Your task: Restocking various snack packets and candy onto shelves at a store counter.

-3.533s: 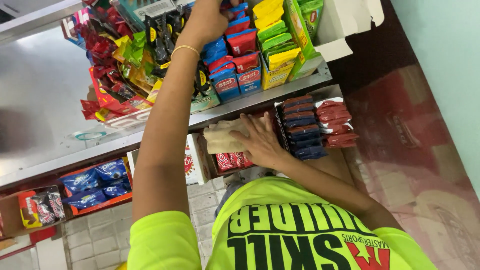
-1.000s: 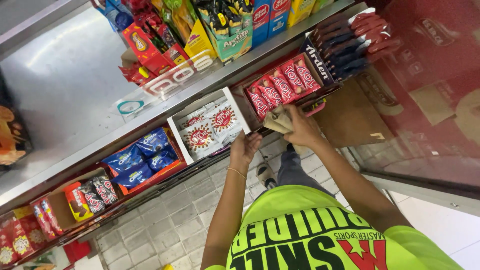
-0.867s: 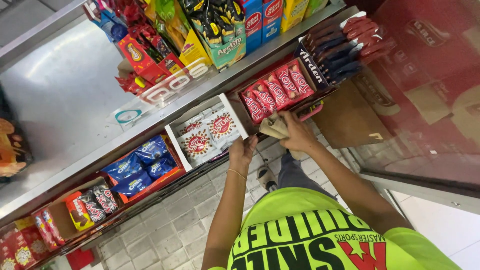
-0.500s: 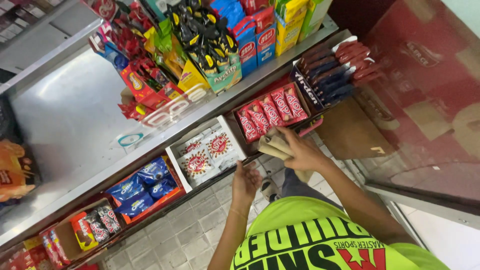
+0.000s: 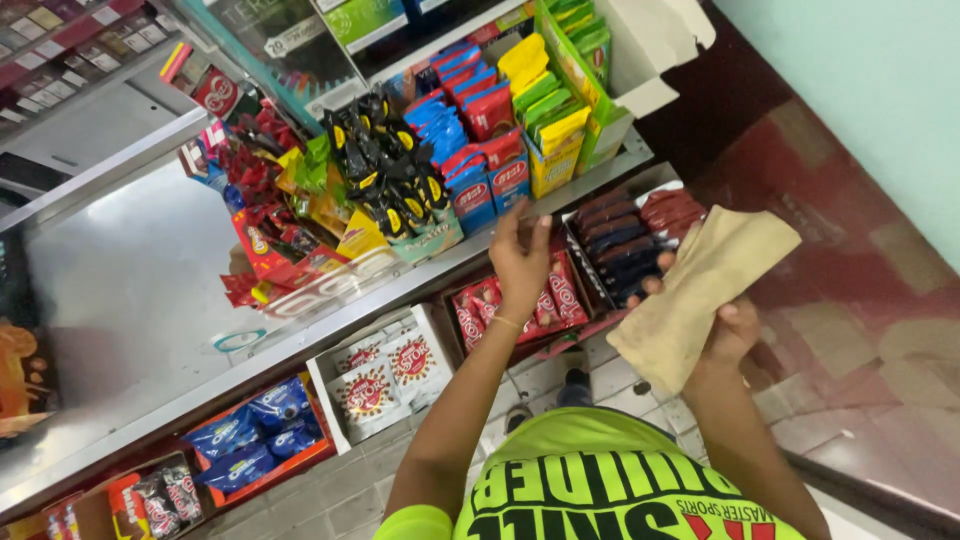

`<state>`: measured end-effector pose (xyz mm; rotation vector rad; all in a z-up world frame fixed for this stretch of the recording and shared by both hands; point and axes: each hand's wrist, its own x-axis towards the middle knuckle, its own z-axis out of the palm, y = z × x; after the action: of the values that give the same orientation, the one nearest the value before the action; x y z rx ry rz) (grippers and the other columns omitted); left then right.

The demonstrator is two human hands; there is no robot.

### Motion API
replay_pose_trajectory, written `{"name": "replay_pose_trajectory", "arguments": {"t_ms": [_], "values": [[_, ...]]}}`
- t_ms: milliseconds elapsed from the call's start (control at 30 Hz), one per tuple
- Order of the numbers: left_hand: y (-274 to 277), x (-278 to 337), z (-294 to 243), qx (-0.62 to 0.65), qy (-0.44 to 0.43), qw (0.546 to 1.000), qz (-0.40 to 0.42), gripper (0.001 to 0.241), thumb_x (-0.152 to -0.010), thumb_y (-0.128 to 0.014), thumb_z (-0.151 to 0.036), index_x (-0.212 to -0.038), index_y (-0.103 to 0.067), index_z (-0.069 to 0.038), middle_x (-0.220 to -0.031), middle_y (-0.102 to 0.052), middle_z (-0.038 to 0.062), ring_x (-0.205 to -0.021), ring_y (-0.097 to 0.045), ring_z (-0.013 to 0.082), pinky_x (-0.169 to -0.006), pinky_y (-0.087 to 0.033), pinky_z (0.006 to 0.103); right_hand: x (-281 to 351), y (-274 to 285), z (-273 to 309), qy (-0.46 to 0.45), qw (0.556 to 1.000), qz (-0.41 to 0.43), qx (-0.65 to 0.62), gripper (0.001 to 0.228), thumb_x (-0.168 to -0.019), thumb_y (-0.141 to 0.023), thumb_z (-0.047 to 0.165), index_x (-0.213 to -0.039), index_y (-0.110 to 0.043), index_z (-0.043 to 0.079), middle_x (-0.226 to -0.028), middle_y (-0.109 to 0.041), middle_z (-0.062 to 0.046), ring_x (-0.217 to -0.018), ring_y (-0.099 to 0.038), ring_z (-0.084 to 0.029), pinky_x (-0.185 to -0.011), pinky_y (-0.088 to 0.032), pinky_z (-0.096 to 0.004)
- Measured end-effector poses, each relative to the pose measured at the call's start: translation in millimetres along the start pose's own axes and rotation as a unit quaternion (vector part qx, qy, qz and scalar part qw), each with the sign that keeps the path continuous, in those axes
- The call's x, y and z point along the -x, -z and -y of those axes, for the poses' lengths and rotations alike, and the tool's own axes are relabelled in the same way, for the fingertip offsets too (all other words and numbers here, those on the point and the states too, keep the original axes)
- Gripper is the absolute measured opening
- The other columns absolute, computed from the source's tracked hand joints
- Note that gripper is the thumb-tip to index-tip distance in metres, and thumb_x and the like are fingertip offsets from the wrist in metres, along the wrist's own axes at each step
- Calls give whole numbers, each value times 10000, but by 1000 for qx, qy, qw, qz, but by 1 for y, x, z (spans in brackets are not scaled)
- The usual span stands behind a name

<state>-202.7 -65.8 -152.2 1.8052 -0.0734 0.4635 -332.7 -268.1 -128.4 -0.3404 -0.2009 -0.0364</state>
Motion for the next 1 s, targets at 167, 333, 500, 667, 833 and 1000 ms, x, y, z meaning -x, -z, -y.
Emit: {"name": "replay_pose_trajectory", "arguments": {"t_ms": [167,333,500,667,833,1000], "values": [[-50,-36,14,13,36,999,-37,378,-908,-777,-129,-1260,-684,-32,-1033,-739,224,-1001,-719,431,-848,-591,470,-16,36,33,-13,999,0,31,830,-647,-683,173,-1428,-468,-6,-1207,-641,-276,-1073,-626,-507,-960,-461,-670],[-59,-45,9,-35,15,998,-48,308,-893,-790,-131,-1185,-726,-56,-999,-742,193,-985,-721,414,-858,-579,455,-28,63,45,-25,999,-26,20,801,-709,-674,223,-1461,-476,32,-1348,-617,-252,-1069,-579,-419,-995,-428,-594],[-54,-44,-9,-88,-21,995,-42,425,-878,-803,-126,-1279,-679,-61,-1062,-725,174,-1021,-710,403,-901,-562,455,-60,43,53,-88,995,55,4,921,-903,-699,517,-1569,-315,8,-1416,-535,-254,-1156,-573,-346,-1022,-477,-551],[-50,-52,-21,-121,-97,986,-59,447,-894,-771,-109,-1328,-665,-138,-999,-702,114,-943,-718,372,-822,-584,433,-80,57,65,-151,985,74,28,936,-925,-642,586,-1560,-283,-1,-1221,-580,-222,-1104,-587,-388,-961,-461,-575],[-50,-61,-14,-158,-124,977,-64,392,-915,-756,-132,-1297,-688,-191,-990,-691,44,-916,-726,320,-795,-594,393,-83,63,61,-144,988,54,12,894,-908,-671,543,-1558,-326,33,-1168,-571,-214,-1029,-554,-372,-893,-466,-574],[-52,-70,-24,-232,-151,958,-72,314,-927,-750,-211,-1229,-726,-291,-848,-724,12,-765,-741,306,-665,-598,412,-86,60,48,-60,998,26,26,776,-908,-626,434,-1562,-379,100,-1533,-487,-258,-982,-565,-331,-875,-460,-498]]}}
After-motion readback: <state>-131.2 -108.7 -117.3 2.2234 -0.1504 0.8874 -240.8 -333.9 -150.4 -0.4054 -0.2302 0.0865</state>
